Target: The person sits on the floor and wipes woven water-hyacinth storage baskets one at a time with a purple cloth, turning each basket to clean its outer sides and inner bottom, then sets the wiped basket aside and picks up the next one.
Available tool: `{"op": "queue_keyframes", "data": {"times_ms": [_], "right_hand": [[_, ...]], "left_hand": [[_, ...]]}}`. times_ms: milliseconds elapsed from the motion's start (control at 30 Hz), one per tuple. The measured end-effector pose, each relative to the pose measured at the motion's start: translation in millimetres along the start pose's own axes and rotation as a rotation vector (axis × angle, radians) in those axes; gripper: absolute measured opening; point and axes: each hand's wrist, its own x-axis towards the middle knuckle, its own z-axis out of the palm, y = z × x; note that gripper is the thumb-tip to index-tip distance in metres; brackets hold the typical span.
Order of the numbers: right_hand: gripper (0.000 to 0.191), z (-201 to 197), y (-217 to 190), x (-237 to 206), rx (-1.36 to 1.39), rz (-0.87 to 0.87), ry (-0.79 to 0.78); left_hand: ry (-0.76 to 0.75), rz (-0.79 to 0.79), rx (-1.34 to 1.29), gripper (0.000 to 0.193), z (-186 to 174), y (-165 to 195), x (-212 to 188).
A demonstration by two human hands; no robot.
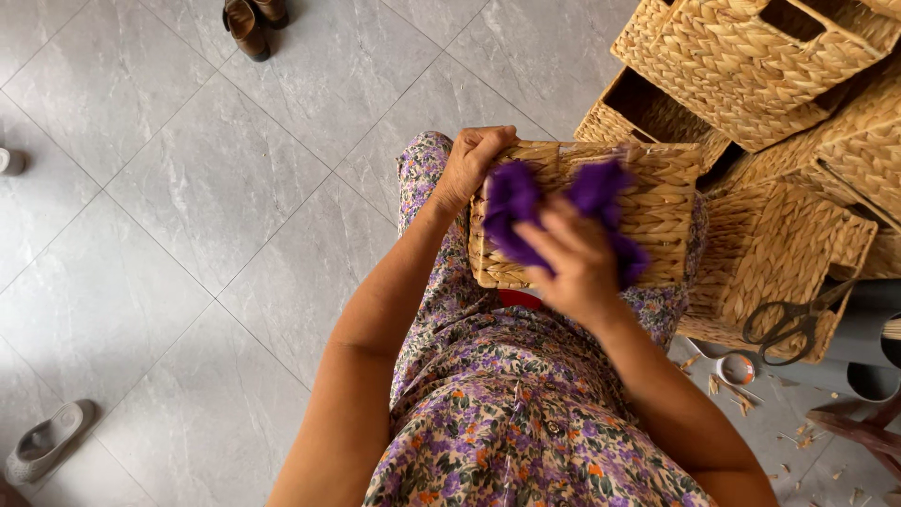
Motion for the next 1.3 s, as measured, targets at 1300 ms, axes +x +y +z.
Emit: {"op": "queue_keyframes", "data": {"times_ms": [1300], "right_hand": [[0.034, -65.4, 77.1, -46.9, -0.109, 0.198, 0.08]], "left_hand": [[0.105, -0.067, 0.068, 0.047, 15.4, 10.1, -5.1]]}}
